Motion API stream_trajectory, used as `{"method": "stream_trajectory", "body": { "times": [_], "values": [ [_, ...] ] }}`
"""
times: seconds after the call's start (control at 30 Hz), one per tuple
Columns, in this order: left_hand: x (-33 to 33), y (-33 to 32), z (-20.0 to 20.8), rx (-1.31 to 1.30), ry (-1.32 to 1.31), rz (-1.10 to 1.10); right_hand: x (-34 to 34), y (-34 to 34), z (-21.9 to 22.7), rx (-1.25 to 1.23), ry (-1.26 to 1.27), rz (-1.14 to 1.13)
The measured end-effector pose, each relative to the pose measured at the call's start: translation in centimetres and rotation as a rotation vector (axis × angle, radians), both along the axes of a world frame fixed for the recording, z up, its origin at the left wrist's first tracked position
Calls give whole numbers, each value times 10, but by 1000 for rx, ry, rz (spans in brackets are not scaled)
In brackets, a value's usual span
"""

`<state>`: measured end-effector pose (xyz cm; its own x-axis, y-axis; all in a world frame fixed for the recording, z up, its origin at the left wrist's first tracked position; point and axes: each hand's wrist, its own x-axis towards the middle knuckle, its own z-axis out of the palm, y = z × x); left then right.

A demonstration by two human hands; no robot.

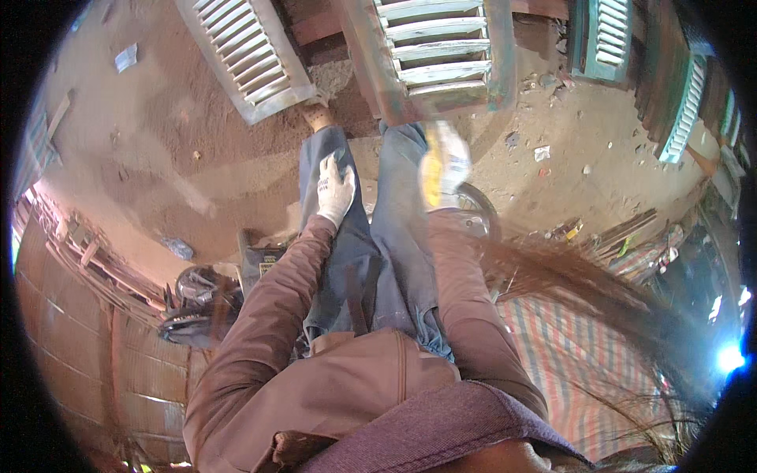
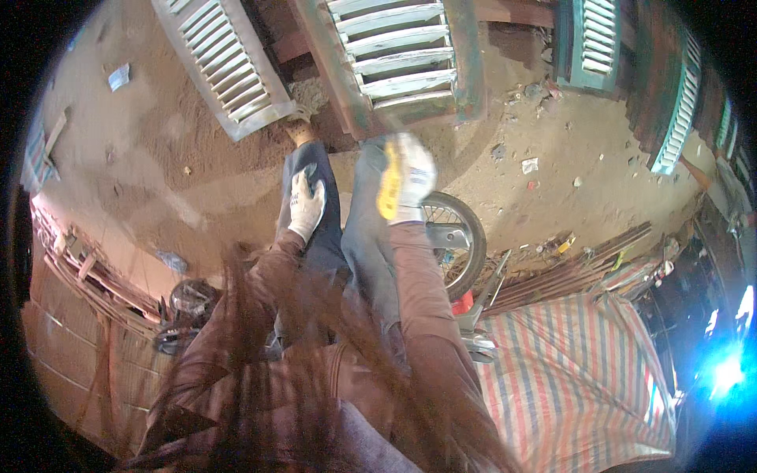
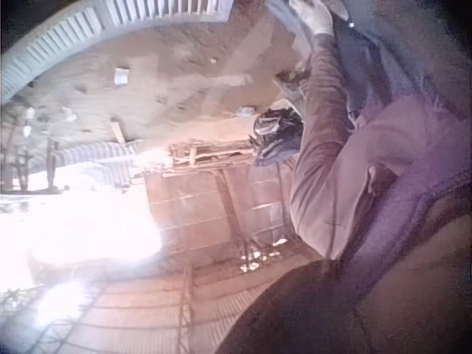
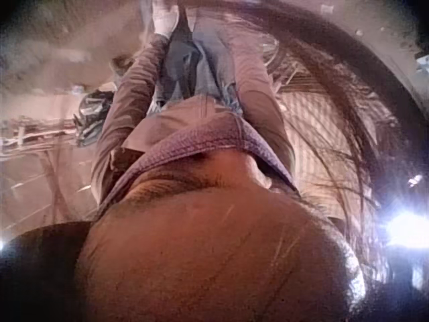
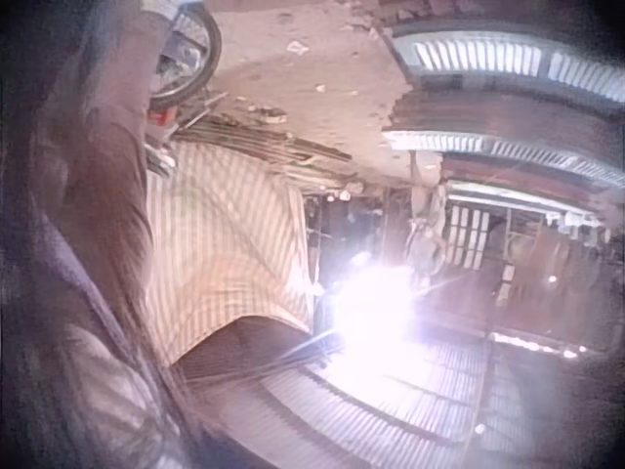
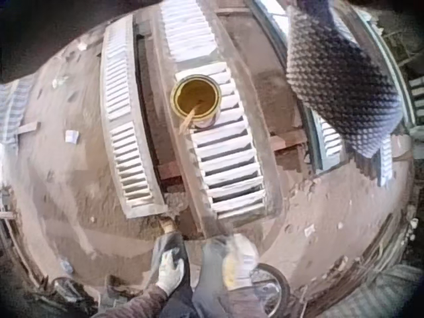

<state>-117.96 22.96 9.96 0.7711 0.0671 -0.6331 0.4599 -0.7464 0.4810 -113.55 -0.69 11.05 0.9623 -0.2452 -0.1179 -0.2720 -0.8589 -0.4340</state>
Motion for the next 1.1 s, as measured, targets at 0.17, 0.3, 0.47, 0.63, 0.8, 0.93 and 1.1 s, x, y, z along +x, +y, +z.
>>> {"method": "stream_trajectory", "body": {
  "times": [0.17, 0.3, 0.47, 0.63, 0.8, 0.93, 1.1],
  "values": [
    [-3, 42, -2, 32, 46, -264, 18, -78, -15, -314, 25, -246],
    [7, 69, -5, 118, 31, -249, -16, -17, -19, -398, 223, 108],
    [21, 94, -4, 11, 107, -280, -30, -12, 1, -74, -86, -207],
    [13, 110, -11, 14, 124, -300, 17, -81, -11, -183, -135, -363],
    [-1, 114, -19, 76, 127, -422, 1, -17, -24, 14, 31, -289],
    [-5, 113, -18, 53, 131, -428, -28, 78, -18, -226, 163, 30],
    [-6, 109, -19, 54, 88, -376, -29, 90, -1, -208, 155, -67]
  ]
}}
